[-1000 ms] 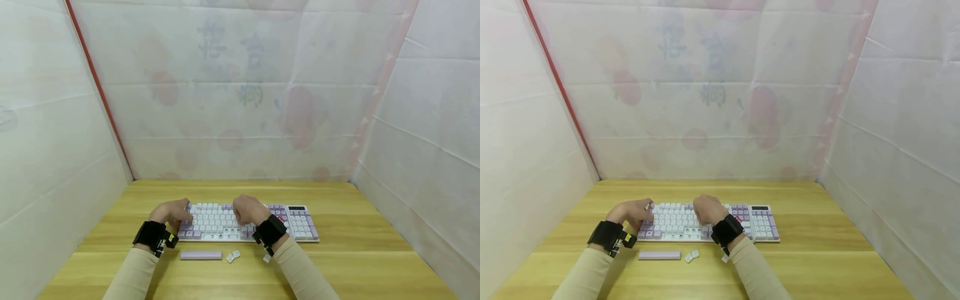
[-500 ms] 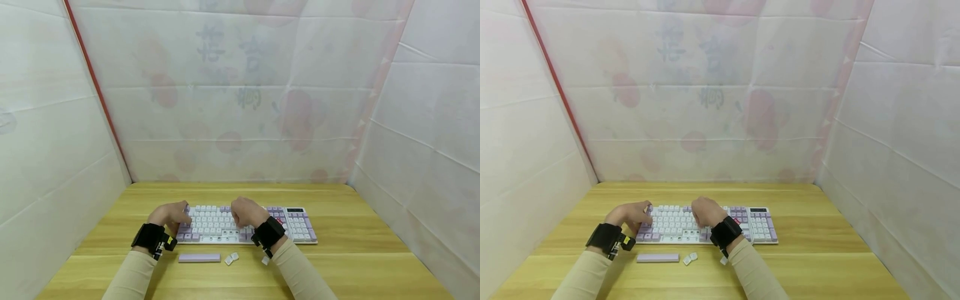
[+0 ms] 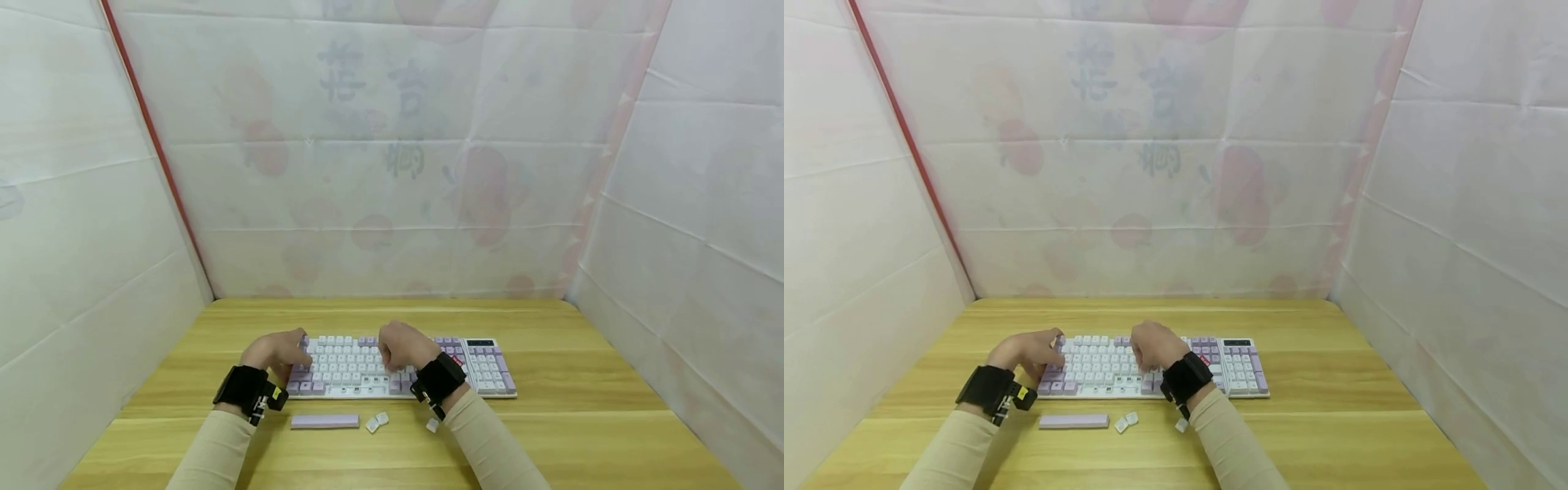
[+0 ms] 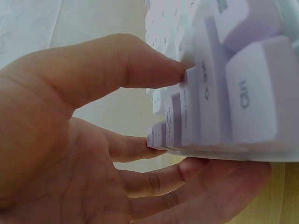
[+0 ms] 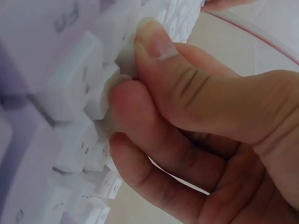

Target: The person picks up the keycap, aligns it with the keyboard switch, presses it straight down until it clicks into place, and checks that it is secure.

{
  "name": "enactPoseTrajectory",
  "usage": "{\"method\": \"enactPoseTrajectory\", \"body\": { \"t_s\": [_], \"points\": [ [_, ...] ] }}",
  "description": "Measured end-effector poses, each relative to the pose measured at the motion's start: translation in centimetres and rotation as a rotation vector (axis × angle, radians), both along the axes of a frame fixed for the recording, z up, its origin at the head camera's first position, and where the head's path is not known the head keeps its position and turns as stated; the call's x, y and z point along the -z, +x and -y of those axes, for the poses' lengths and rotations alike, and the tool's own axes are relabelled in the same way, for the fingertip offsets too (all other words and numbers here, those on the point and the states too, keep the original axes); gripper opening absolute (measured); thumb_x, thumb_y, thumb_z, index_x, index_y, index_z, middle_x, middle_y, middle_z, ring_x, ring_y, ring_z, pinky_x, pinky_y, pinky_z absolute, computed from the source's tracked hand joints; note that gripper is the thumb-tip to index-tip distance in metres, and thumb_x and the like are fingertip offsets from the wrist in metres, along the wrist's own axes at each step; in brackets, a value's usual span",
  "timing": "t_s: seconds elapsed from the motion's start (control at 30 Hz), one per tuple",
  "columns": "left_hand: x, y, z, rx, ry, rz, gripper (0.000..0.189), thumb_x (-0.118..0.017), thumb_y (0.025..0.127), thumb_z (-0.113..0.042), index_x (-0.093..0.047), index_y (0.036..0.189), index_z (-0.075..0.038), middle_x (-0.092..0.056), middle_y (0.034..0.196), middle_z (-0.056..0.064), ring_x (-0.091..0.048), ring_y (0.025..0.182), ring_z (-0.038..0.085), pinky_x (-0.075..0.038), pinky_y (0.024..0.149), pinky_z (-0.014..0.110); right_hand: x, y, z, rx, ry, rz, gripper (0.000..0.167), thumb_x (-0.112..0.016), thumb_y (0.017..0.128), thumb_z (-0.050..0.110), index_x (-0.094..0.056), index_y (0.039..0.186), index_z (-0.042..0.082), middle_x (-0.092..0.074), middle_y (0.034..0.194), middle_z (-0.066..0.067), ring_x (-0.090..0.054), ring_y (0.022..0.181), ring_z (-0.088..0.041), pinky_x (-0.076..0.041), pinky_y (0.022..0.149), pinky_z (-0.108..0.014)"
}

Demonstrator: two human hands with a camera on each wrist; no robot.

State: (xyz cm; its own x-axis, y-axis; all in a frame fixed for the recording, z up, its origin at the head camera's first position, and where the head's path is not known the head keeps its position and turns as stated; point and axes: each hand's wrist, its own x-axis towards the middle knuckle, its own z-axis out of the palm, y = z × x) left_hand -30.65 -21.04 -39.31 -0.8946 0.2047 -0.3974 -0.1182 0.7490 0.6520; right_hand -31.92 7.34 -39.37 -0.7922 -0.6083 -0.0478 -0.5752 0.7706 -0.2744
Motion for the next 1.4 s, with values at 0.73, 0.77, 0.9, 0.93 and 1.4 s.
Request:
{"method": "enactPoseTrajectory", "body": {
  "t_s": [0.73,0.77,0.9,0.93,1.4],
  "points": [
    [-0.2,0.0,0.4,-0.021,0.012,-0.007,0.070,-0.068,0.085,-0.009,-0.035,0.146,0.006,-0.055,0.126,0.029,-0.068,0.092,0.031,-0.066,0.072,0.046,0.3,-0.6,0.0,-0.108,-0.038,-0.074,0.027,-0.082,0.083,-0.002,-0.071,0.062,0.012,-0.062,0.059,0.006,-0.045,0.051,-0.004,-0.034,0.053,-0.016],
    [-0.1,0.1,0.4,-0.023,0.020,-0.003,0.070,-0.067,0.085,-0.009,-0.035,0.145,0.006,-0.054,0.125,0.029,-0.068,0.092,0.032,-0.066,0.072,0.046,0.3,-0.6,0.0,-0.106,-0.035,-0.069,0.027,-0.082,0.083,-0.001,-0.072,0.062,0.013,-0.062,0.060,0.006,-0.046,0.051,-0.004,-0.034,0.053,-0.016],
    [0.5,0.5,0.4,-0.025,0.039,0.020,0.080,-0.068,0.085,-0.008,-0.028,0.152,0.007,-0.051,0.134,0.033,-0.068,0.096,0.034,-0.066,0.073,0.047,0.3,0.0,-0.2,-0.104,-0.006,-0.040,0.023,-0.084,0.082,0.003,-0.073,0.065,0.014,-0.062,0.061,0.007,-0.050,0.052,-0.004,-0.038,0.052,-0.016],
    [0.6,0.6,0.4,-0.016,0.037,0.024,0.080,-0.068,0.085,-0.009,-0.027,0.152,0.007,-0.050,0.134,0.034,-0.068,0.096,0.035,-0.066,0.073,0.047,0.3,0.2,-0.3,-0.108,0.001,-0.033,0.021,-0.084,0.082,0.004,-0.074,0.066,0.014,-0.063,0.062,0.007,-0.051,0.053,-0.004,-0.040,0.052,-0.015],
    [-0.4,0.7,0.5,0.007,0.001,0.008,0.081,-0.068,0.087,-0.011,-0.025,0.154,0.007,-0.049,0.139,0.036,-0.067,0.100,0.033,-0.065,0.076,0.048,-1.1,0.9,-0.5,-0.119,0.023,-0.028,0.017,-0.079,0.087,0.002,-0.076,0.072,0.011,-0.061,0.065,0.004,-0.045,0.057,-0.004,-0.042,0.062,-0.019]
  ]
}}
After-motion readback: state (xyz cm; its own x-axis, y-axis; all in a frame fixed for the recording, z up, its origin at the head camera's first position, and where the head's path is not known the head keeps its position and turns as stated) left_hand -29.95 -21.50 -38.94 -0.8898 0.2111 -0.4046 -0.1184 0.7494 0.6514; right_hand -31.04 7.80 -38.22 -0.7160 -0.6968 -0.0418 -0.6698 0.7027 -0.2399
